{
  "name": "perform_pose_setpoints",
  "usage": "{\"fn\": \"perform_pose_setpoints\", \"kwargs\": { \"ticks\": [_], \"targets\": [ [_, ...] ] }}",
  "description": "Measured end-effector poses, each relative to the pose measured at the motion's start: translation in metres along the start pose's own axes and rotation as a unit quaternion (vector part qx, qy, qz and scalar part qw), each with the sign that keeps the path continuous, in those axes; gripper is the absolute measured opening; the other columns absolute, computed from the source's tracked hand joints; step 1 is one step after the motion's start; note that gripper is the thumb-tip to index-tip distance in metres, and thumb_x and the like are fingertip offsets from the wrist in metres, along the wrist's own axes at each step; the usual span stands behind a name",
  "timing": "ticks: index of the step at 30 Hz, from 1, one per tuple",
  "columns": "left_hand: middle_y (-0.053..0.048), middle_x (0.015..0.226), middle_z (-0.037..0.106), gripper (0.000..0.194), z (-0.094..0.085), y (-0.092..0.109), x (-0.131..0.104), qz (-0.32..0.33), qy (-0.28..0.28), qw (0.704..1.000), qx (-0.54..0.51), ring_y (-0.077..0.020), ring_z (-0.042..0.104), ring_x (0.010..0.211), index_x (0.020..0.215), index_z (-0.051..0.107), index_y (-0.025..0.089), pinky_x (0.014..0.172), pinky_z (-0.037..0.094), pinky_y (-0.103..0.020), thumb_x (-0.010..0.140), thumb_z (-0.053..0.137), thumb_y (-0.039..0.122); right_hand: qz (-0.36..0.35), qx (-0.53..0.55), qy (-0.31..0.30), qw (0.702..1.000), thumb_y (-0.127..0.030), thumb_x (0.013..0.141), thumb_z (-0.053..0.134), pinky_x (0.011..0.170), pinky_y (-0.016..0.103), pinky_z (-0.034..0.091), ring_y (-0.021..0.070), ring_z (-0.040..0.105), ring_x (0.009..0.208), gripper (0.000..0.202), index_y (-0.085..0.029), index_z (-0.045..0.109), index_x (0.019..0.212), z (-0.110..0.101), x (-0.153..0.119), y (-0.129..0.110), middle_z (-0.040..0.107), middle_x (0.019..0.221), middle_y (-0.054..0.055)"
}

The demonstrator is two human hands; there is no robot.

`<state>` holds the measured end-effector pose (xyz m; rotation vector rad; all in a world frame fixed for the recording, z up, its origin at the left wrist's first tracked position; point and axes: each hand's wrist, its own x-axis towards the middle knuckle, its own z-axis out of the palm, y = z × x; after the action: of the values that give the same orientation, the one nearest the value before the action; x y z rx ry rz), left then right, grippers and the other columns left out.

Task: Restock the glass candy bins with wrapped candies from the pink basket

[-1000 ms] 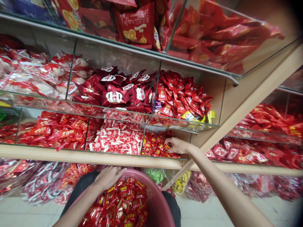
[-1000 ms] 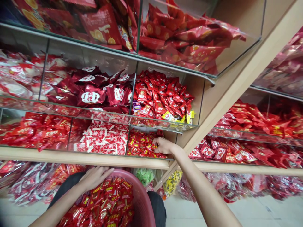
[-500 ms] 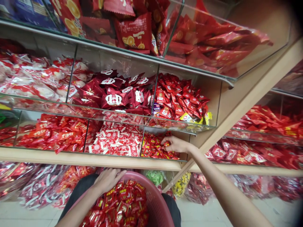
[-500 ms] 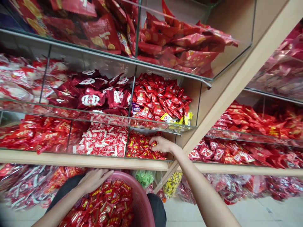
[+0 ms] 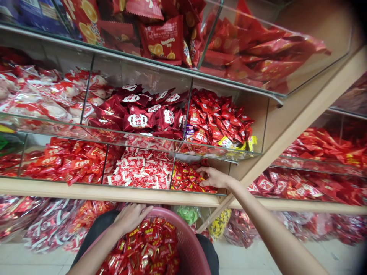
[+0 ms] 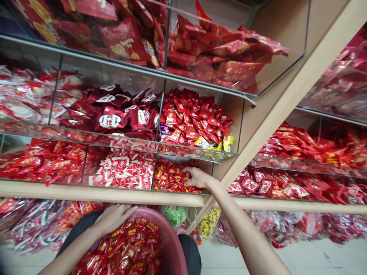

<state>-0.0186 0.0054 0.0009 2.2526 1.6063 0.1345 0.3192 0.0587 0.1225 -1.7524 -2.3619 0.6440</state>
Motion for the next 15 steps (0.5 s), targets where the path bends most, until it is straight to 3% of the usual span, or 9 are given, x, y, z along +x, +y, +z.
{"fn": "perform_pose_setpoints", "kwargs": {
  "ticks": [10,15],
  "targets": [
    [-0.007,0.088,0.068,0.059,0.001,-0.001,0.001,-0.002,-0.006,1.0,0.008,-0.0242,0.062,0.088,0.081,0.063,0.023,0.073,0.043,-0.03,0.085,0.016,0.059,0.049,-0.096,0.015,0.994,-0.03,0.063,0.069,0.068,0.026,0.038,0.0174,0.052,0.077,0.044,-0.017,0.057,0.103,-0.004,-0.005,-0.009,0.059,0.085,0.004],
    [-0.007,0.087,0.068,0.06,0.002,-0.002,0.001,0.003,0.001,1.0,0.011,-0.0252,0.062,0.087,0.08,0.062,0.023,0.072,0.043,-0.031,0.085,0.015,0.06,0.022,-0.124,0.023,0.992,-0.027,0.065,0.068,0.073,0.026,0.038,0.0188,0.052,0.085,0.04,-0.015,0.057,0.102,-0.001,-0.006,-0.011,0.059,0.094,0.008]
  ]
}}
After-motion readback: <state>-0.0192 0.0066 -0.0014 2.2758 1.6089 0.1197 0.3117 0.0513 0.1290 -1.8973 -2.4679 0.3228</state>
